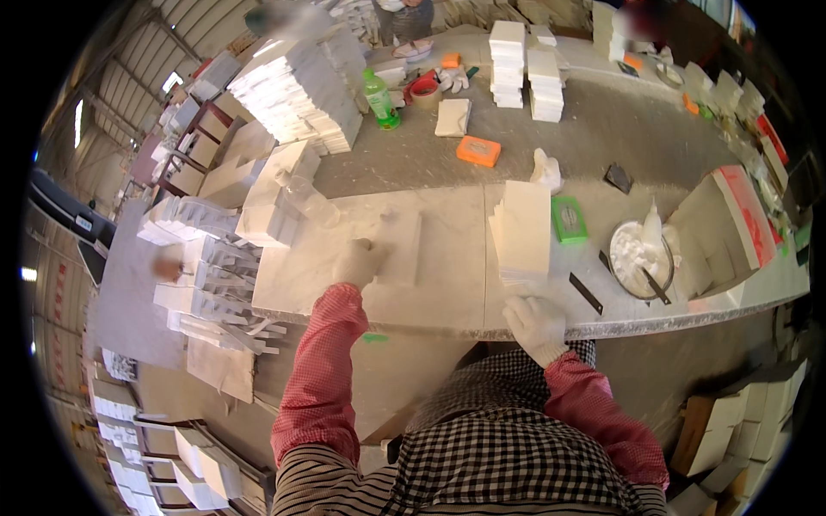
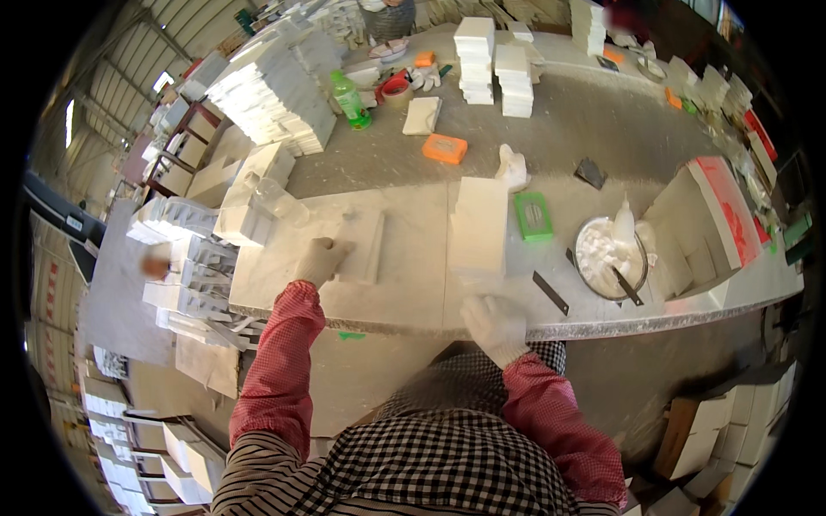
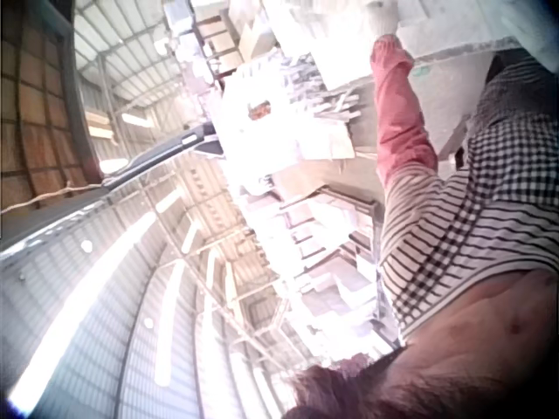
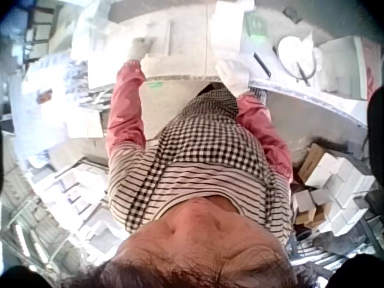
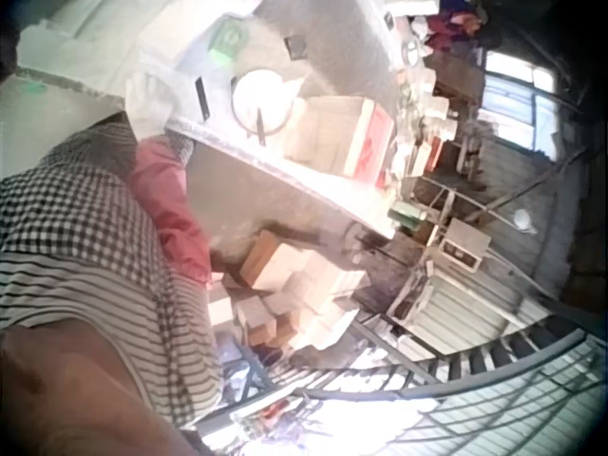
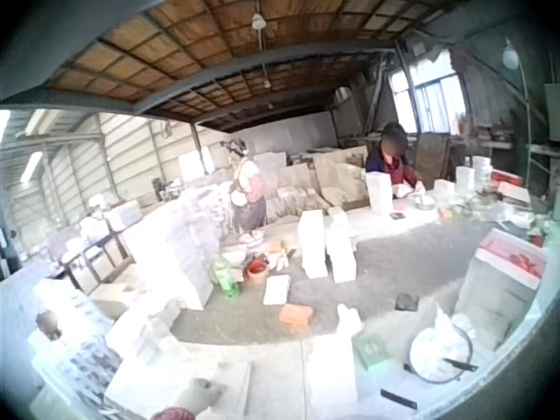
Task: The person repeatedly picks up rectangular white blocks, applies a white paste from a metal bowl using a small tool, and places the blocks into a cardboard box. The process is repeated continuously throughout the clip.
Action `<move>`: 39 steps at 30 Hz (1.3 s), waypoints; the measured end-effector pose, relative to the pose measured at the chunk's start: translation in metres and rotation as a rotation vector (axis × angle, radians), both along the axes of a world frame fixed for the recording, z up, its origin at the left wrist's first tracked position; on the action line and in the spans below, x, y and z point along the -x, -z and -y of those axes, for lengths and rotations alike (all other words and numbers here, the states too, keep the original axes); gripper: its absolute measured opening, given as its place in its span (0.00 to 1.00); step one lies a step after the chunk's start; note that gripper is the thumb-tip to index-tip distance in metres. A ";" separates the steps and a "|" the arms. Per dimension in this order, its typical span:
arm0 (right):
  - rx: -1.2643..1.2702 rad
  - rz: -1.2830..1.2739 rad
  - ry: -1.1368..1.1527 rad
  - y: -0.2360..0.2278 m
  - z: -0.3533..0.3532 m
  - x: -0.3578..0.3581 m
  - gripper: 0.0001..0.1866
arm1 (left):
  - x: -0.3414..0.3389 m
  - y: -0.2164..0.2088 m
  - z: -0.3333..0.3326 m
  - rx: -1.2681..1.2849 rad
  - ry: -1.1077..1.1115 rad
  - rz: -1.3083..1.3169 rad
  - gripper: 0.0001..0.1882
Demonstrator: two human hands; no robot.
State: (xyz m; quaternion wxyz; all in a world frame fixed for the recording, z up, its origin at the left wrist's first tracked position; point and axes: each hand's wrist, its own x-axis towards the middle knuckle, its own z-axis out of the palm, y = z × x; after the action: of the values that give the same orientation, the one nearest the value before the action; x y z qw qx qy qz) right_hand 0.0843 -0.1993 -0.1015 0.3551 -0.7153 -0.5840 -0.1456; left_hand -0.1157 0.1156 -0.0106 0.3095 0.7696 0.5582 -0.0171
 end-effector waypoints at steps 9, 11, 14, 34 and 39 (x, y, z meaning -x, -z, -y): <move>0.130 -0.044 0.019 0.009 0.002 0.000 0.06 | -0.036 0.031 0.005 -0.436 0.111 -0.198 0.52; 0.091 -0.042 0.023 0.011 0.004 -0.001 0.06 | -0.062 0.019 0.023 -0.394 0.094 -0.229 0.57; 0.020 -0.058 0.032 0.013 0.004 -0.001 0.06 | -0.077 0.008 0.037 -0.392 0.102 -0.292 0.61; -0.002 -0.053 0.057 0.016 0.003 0.000 0.04 | -0.048 0.009 -0.016 -0.064 0.059 0.066 0.54; 0.010 -0.059 0.059 0.020 0.004 -0.002 0.04 | -0.025 -0.003 -0.029 -0.030 -0.053 0.220 0.47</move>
State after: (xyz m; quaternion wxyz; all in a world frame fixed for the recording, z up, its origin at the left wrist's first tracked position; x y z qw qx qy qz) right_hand 0.0859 -0.2030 -0.1217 0.3639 -0.7382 -0.5525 -0.1318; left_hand -0.0910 0.1450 -0.0073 0.3576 0.7565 0.5411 0.0842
